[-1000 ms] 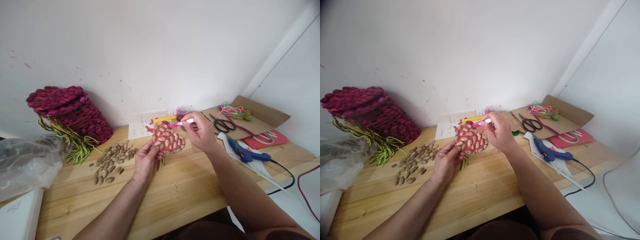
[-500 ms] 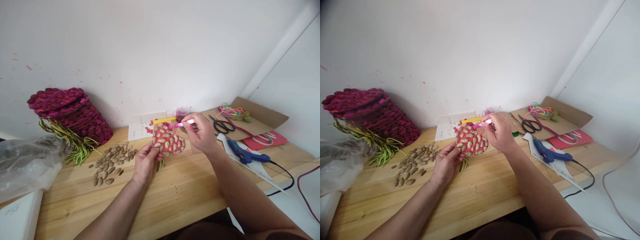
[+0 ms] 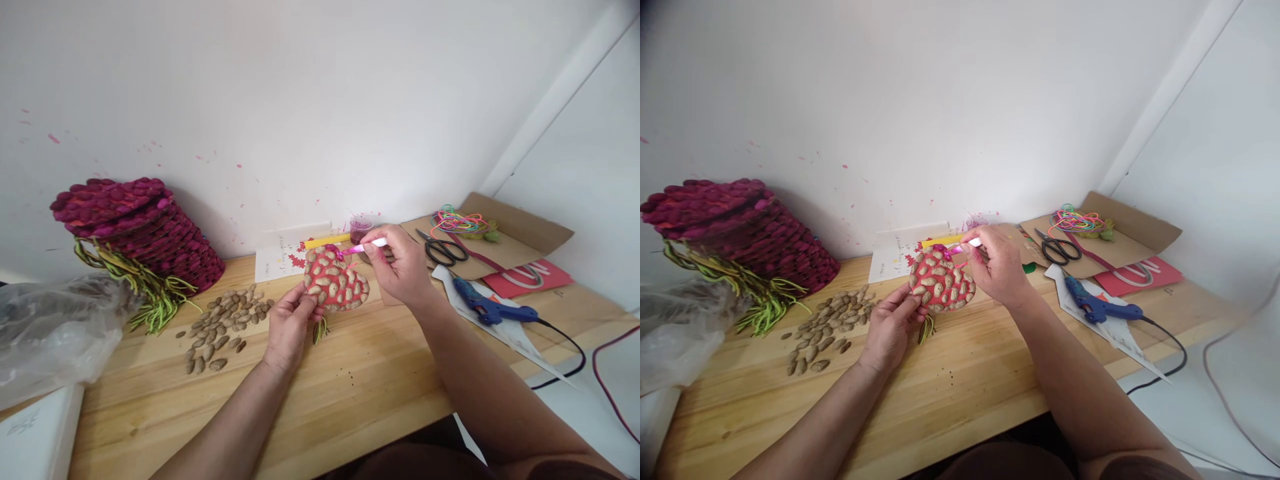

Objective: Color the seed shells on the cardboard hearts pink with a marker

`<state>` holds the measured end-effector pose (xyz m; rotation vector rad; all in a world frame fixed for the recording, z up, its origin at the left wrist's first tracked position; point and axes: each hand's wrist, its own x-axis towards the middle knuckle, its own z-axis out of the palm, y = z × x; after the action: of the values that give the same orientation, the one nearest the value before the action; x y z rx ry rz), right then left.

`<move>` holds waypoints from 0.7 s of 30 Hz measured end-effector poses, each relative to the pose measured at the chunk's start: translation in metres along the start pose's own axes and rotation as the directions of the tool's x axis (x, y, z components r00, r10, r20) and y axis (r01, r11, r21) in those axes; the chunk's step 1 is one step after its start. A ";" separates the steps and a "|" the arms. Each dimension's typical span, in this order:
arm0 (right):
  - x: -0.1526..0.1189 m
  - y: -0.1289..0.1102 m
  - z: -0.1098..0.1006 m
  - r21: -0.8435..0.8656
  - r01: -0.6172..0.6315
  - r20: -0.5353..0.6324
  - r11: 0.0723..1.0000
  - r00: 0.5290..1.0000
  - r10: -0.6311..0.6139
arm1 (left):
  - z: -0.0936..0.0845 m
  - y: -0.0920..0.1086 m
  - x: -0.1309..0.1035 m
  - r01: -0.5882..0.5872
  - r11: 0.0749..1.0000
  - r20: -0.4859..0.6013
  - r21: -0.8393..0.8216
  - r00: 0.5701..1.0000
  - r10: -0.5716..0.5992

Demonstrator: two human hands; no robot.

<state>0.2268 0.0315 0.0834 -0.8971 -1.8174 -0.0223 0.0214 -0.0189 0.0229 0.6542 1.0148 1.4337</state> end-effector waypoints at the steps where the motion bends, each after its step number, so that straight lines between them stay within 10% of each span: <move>1: 0.000 0.000 0.000 0.001 -0.003 0.004 1.000 1.000 0.003 | 0.000 0.000 0.000 0.003 1.000 -0.003 -0.008 1.000 -0.003; 21: 0.001 0.000 -0.002 0.025 -0.013 -0.051 1.000 0.999 0.014 | -0.004 -0.002 0.004 0.048 0.998 0.066 -0.049 0.997 -0.044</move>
<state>0.2277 0.0313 0.0851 -0.8842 -1.7603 -0.0141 0.0185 -0.0163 0.0187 0.6331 0.9341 1.3848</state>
